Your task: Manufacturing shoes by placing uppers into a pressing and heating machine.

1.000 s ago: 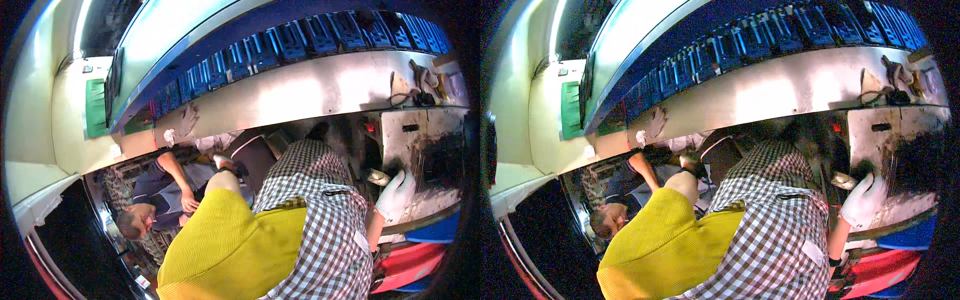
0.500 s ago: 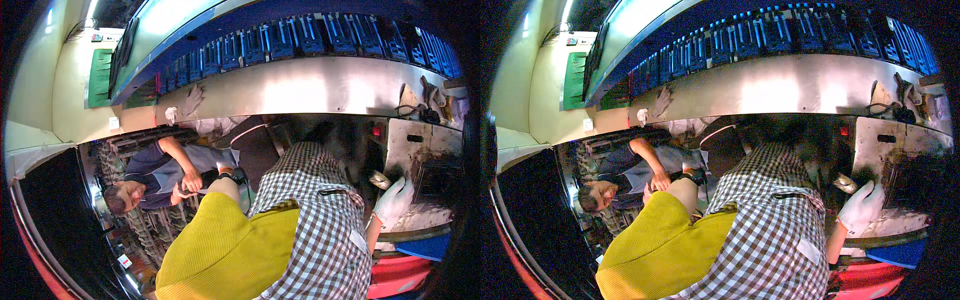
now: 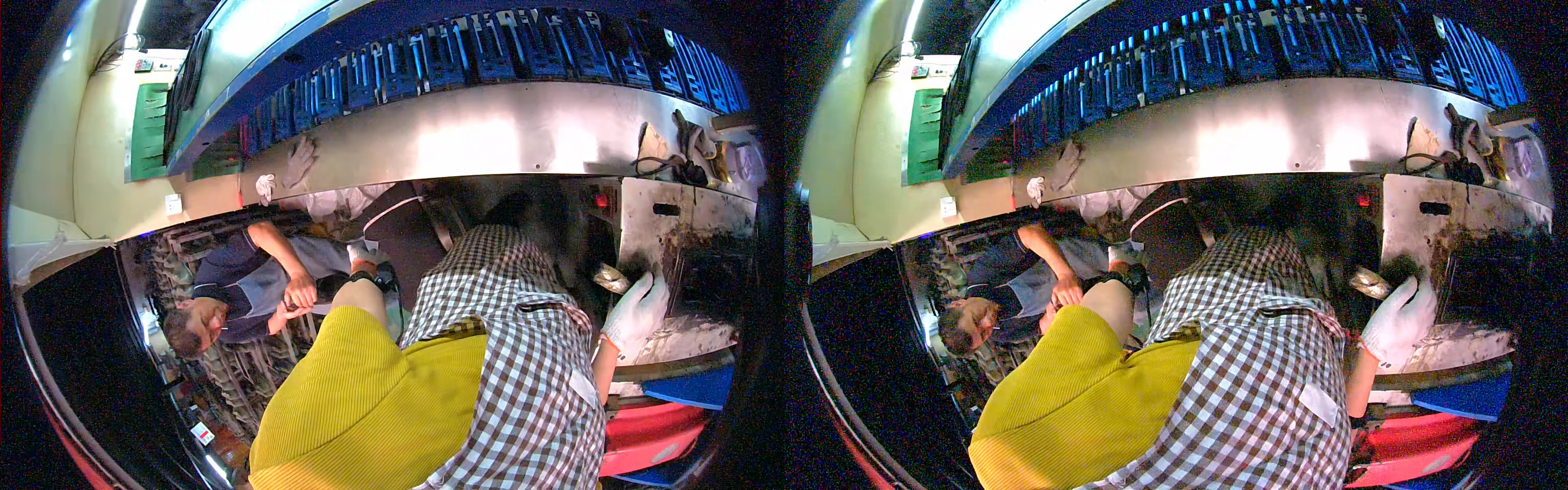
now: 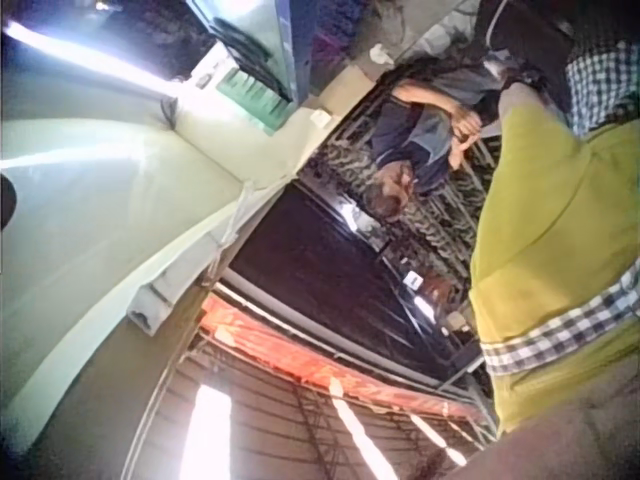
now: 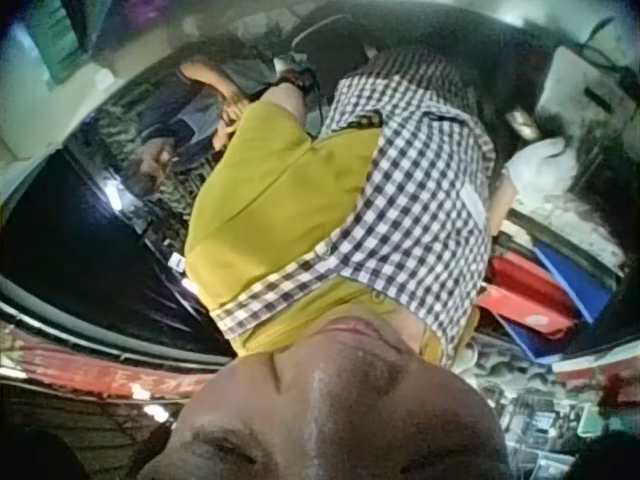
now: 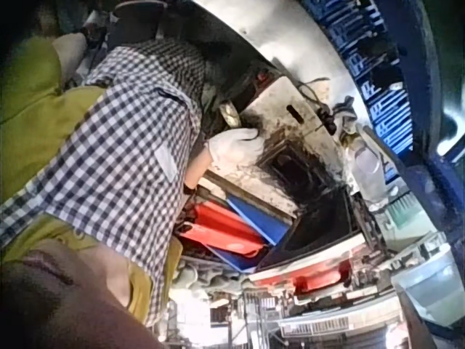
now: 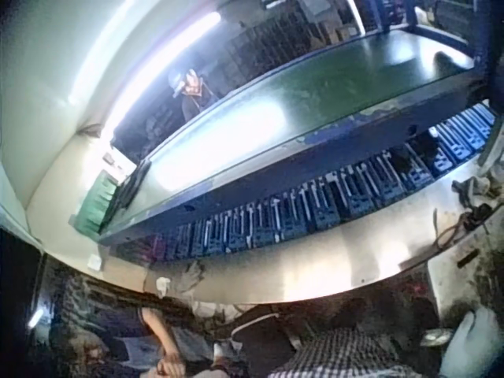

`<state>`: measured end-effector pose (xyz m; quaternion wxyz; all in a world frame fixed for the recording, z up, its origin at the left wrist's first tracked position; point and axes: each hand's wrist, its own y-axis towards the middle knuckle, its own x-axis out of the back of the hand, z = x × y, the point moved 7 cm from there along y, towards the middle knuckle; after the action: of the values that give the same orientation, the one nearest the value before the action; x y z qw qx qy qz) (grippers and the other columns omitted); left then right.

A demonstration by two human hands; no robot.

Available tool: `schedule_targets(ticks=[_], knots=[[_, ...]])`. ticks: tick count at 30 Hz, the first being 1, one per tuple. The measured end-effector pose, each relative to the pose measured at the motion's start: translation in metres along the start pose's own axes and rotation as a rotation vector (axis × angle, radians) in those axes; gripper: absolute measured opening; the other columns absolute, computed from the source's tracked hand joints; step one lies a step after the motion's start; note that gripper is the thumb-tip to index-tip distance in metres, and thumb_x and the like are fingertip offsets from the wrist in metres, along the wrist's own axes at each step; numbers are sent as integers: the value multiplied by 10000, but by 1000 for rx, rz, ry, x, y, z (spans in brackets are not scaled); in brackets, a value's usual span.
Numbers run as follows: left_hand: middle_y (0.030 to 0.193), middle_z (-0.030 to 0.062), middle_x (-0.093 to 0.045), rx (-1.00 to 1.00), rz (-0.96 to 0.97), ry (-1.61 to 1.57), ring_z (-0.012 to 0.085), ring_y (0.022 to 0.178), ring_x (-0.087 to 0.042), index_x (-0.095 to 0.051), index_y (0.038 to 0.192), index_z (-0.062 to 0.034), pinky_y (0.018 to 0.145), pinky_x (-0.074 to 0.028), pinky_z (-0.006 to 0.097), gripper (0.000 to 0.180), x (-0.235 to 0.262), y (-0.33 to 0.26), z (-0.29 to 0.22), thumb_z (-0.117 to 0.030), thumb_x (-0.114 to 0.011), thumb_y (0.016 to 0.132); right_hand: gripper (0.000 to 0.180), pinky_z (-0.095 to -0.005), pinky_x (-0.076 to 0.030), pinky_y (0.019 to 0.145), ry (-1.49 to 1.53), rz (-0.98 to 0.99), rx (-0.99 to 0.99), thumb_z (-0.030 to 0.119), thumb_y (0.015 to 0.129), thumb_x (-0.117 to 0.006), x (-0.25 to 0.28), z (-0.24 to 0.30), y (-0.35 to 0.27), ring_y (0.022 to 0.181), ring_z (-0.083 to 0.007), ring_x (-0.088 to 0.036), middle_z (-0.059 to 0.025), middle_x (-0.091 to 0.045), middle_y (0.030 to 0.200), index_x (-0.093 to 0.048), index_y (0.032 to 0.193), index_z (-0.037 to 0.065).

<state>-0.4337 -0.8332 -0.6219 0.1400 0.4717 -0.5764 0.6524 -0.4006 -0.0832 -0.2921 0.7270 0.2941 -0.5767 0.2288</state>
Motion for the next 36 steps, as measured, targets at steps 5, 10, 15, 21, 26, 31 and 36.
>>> schedule_targets(ticks=[5, 10, 15, 21, 26, 31, 36], knots=[[1361, 139, -630, 239, 50, -781, 379, 1290, -548, -605, 1375, -102, 1057, -412, 560, 803, 8, 6, -16, -722, -543, 868, 391, -488, -485, 956, 14, -4, 22, 321, 1039, -543, -1, 0, -1, 1094, -419, -639, -219, -694, 1195, -700, 1218, 11], [1469, 126, -586, 782, 46, -1592, 394, 1355, -503, -555, 1461, -76, 1118, -370, 564, 865, -4, -10, -73, -739, -416, 924, 342, -516, -486, 918, 47, -47, 23, 286, 1019, -562, 8, 3, -3, 1021, -429, -637, -234, -699, 1112, -711, 1150, 7], [1500, 325, -479, 188, -427, -436, 445, 1399, -478, -483, 1507, -27, 1187, -376, 464, 778, 105, 0, -228, -512, -648, 920, 289, -524, -485, 886, 12, -89, 13, 256, 1006, -588, 13, 2, -6, 985, -430, -637, -221, -700, 1056, -714, 1106, 15], [1419, 331, -494, -749, -774, 117, 484, 1343, -456, -396, 1463, 48, 1167, -356, 534, 818, 116, -50, -438, -376, -741, 854, 282, -532, -488, 875, -14, -85, 90, 249, 1003, -581, 9, 10, -3, 998, -428, -638, -225, -692, 1090, -692, 1122, 20], [1469, 261, -292, -878, -266, 595, 466, 1379, -335, -260, 1448, 58, 1114, -384, 541, 929, 44, -74, -516, -329, -788, 788, 221, -514, -478, 873, -21, -130, 80, 235, 995, -586, 3, 12, -7, 967, -397, -623, -179, -682, 1046, -680, 1057, 45], [1463, 288, -268, -403, -118, 899, 438, 1391, -332, -184, 1468, 69, 1047, -486, 457, 1029, 18, -42, -527, -315, -829, 764, 219, -496, -497, 864, -69, -126, 15, 247, 955, -615, 8, 18, -9, 956, -360, -644, -134, -704, 1094, -705, 1106, 116], [1434, 324, -289, -472, -180, 947, 473, 1380, -343, -190, 1447, 84, 1042, -496, 452, 1015, 21, -48, -525, -329, -829, 775, 212, -490, -500, 867, -76, -136, -47, 261, 948, -623, 10, 18, -13, 953, -356, -645, -112, -705, 1095, -701, 1089, 124]])
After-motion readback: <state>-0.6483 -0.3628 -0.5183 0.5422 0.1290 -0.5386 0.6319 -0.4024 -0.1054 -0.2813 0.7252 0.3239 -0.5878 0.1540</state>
